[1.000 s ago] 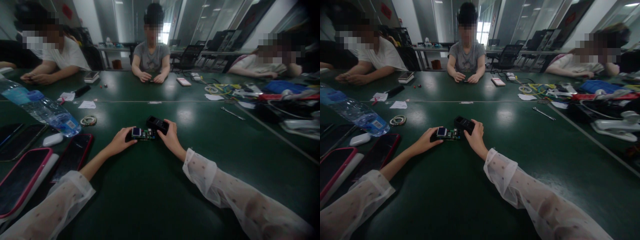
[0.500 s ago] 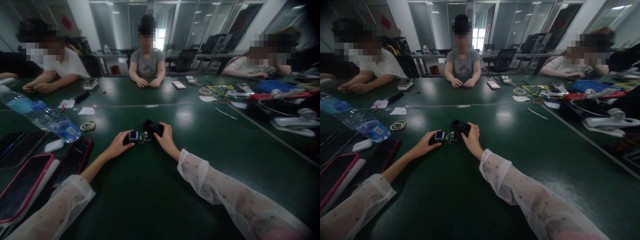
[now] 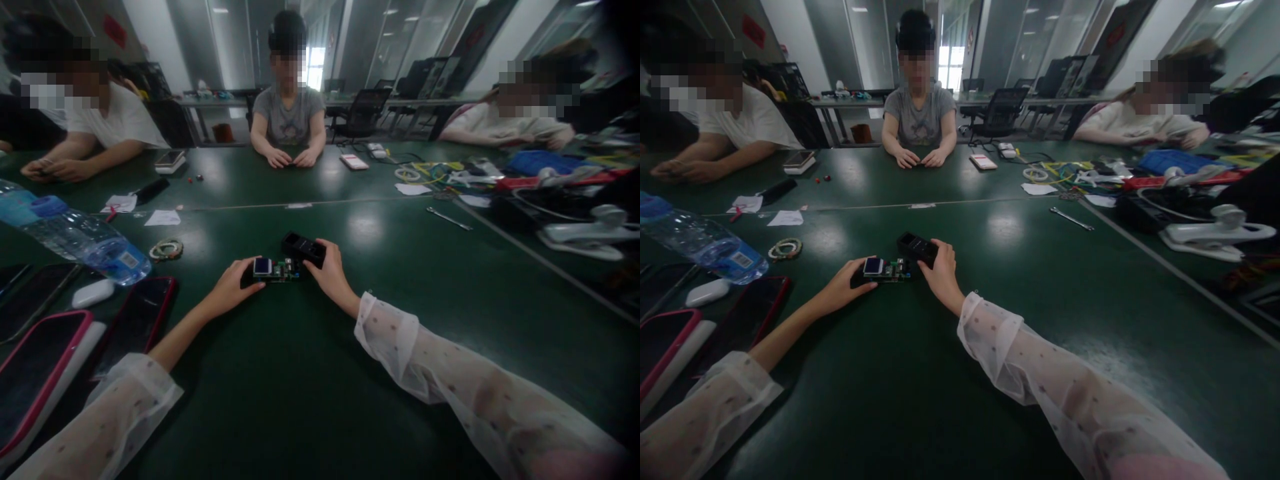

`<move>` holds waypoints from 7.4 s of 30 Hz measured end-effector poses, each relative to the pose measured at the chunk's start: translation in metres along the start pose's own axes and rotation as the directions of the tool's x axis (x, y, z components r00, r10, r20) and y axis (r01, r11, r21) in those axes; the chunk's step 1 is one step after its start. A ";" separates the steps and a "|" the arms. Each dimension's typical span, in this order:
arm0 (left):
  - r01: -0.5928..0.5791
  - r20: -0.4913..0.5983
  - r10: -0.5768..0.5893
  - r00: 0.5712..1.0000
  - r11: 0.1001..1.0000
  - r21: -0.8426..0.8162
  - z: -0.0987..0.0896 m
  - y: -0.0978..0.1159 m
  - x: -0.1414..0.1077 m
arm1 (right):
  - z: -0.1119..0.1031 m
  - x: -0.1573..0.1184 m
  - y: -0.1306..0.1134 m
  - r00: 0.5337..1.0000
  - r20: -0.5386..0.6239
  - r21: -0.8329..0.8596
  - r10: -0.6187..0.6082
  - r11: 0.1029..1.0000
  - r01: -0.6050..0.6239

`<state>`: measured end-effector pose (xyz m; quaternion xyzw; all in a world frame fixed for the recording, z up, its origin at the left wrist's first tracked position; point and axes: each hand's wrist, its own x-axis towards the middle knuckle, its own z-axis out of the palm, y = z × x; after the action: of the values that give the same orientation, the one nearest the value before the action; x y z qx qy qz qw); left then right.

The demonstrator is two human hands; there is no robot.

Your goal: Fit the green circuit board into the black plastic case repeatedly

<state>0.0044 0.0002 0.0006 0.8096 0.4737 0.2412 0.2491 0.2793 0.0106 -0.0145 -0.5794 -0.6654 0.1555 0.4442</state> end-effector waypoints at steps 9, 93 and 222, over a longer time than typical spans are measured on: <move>-0.038 -0.011 0.038 0.999 0.999 0.006 -0.001 0.002 0.001 | 0.000 0.002 -0.001 1.000 -0.022 0.034 0.014 0.999 -0.013; -0.023 -0.038 0.022 0.999 1.000 -0.014 0.001 0.005 0.000 | -0.006 -0.009 -0.025 0.864 0.385 0.215 -0.324 0.942 0.258; -0.065 -0.108 0.057 0.992 0.996 -0.067 0.009 -0.008 0.001 | -0.014 -0.012 -0.038 0.878 0.270 0.226 -0.395 0.913 0.341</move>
<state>0.0055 0.0033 -0.0105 0.8004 0.4525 0.3080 0.2444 0.2656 -0.0148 0.0157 -0.3700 -0.8089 0.2134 0.4040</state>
